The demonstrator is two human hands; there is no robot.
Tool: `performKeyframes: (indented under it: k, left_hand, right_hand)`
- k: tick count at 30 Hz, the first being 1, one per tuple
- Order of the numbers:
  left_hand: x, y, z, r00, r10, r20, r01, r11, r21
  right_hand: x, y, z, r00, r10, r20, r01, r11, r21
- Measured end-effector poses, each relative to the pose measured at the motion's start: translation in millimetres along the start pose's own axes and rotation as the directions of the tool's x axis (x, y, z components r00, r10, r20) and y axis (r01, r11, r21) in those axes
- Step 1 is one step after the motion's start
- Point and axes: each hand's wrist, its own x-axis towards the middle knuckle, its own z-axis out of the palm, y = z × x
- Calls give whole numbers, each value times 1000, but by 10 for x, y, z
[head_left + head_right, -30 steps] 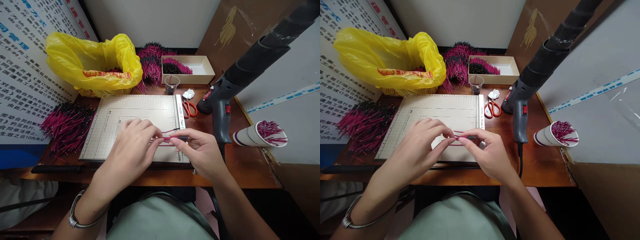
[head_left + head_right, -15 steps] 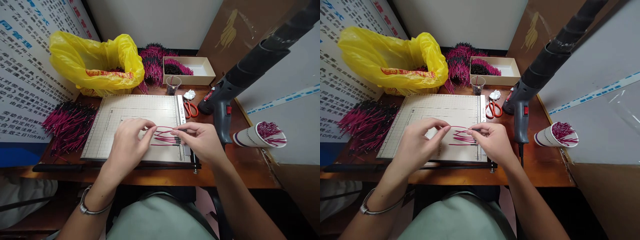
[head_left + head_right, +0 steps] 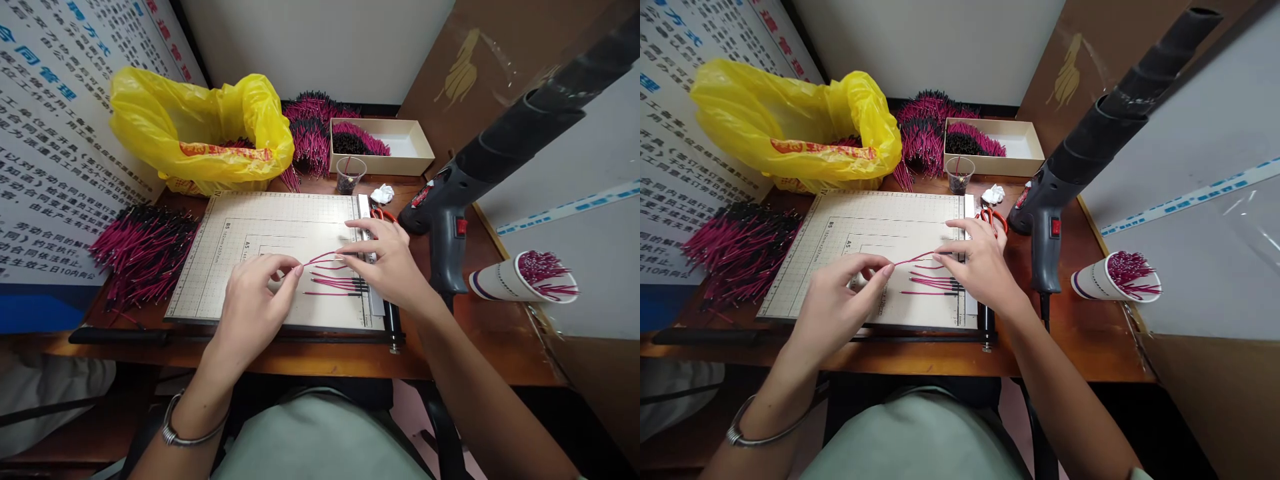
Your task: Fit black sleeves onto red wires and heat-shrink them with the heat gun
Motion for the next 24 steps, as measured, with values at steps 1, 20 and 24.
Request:
performKeyframes:
  k: [1, 20, 24]
  left_hand:
    - [-5, 8, 10, 1000, 3, -7, -3, 1000, -13]
    - [-129, 31, 34, 983, 184, -19, -185, 980, -76]
    - [-150, 21, 37, 969, 245, -25, -247, 967, -70]
  right_hand:
    - [-22, -6, -15, 1000, -28, -9, 28, 1000, -4]
    - [-265, -178, -219, 977, -211, 1, 205, 951, 231]
    - [-303, -196, -226, 971, -233, 55, 216, 952, 215]
